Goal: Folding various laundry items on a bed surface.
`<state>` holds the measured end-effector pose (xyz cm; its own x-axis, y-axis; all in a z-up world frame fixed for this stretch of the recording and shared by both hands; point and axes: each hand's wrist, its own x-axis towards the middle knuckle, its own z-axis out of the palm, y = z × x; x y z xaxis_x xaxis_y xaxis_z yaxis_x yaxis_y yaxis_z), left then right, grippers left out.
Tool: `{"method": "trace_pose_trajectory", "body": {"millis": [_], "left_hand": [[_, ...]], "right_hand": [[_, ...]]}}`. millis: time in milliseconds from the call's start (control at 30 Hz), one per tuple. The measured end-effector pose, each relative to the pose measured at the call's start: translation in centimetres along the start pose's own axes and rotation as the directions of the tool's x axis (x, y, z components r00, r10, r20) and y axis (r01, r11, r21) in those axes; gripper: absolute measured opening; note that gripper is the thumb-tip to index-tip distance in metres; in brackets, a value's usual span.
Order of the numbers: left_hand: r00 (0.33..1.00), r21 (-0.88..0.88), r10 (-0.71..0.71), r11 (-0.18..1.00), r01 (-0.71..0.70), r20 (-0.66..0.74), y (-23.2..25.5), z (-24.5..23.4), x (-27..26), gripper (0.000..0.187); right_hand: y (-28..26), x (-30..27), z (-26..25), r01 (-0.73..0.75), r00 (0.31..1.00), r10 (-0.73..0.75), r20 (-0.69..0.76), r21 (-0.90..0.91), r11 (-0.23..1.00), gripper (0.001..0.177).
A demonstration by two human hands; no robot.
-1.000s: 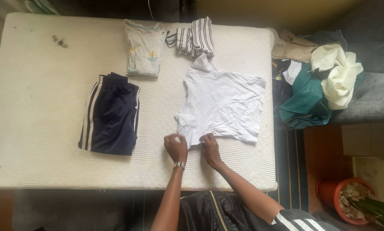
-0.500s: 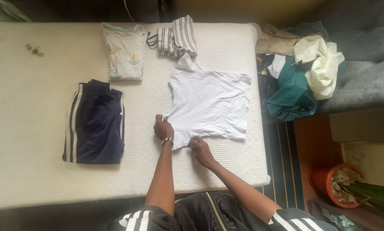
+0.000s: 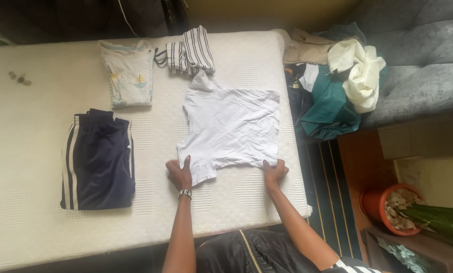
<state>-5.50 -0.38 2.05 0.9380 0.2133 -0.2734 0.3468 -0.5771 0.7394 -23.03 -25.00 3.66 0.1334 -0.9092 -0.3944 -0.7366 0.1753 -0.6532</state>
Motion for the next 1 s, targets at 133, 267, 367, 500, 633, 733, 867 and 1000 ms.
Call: {"method": "trace_pose_trajectory", "body": {"millis": [133, 267, 367, 500, 633, 733, 867, 1000], "left_hand": [[0.998, 0.108, -0.029, 0.994, 0.023, 0.057, -2.6, 0.7, -0.9, 0.038], [0.998, 0.071, -0.011, 0.997, 0.006, 0.067, -3.3, 0.3, -1.4, 0.030], [0.997, 0.030, -0.016, 0.999, 0.014, 0.075, -2.0, -0.9, -1.9, 0.030], [0.991, 0.061, -0.049, 0.997, 0.042, 0.126, -2.0, -1.9, -3.6, 0.030], [0.991, 0.106, -0.053, 0.994, 0.040, 0.122, -5.5, -1.4, -6.2, 0.027], [0.994, 0.110, -0.080, 0.991, 0.072, 0.070, -6.4, -1.6, -7.6, 0.020], [0.982, -0.046, -0.180, 0.982, 0.182, 0.053, -7.5, -1.9, -7.3, 0.022], [0.888, -0.372, -0.287, 0.828, 0.419, 0.360, -6.5, -4.1, -6.7, 0.022]], "right_hand": [[-0.9, 0.1, -0.7, 0.012, 0.994, -0.013, 0.112, 0.009, 1.000, 0.052], [-1.6, -0.1, -2.6, -0.050, 0.985, 0.049, 0.168, 0.002, 0.999, 0.039], [-0.7, 0.8, -4.1, -0.125, 0.982, 0.116, 0.148, 0.054, 0.991, 0.030], [0.4, 0.8, -6.2, -0.075, 0.992, 0.049, 0.114, 0.232, 0.970, 0.023], [1.6, 0.4, -7.4, -0.189, 0.975, 0.177, 0.136, 0.086, 0.978, 0.029], [2.9, 0.9, -7.7, -0.020, 0.993, 0.031, 0.112, -0.096, 0.995, 0.035], [3.1, 0.9, -8.1, 0.090, 0.990, -0.088, 0.106, -0.016, 0.996, 0.029], [3.4, 1.5, -9.1, 0.100, 0.960, -0.127, 0.251, 0.120, 0.988, 0.011]]}}
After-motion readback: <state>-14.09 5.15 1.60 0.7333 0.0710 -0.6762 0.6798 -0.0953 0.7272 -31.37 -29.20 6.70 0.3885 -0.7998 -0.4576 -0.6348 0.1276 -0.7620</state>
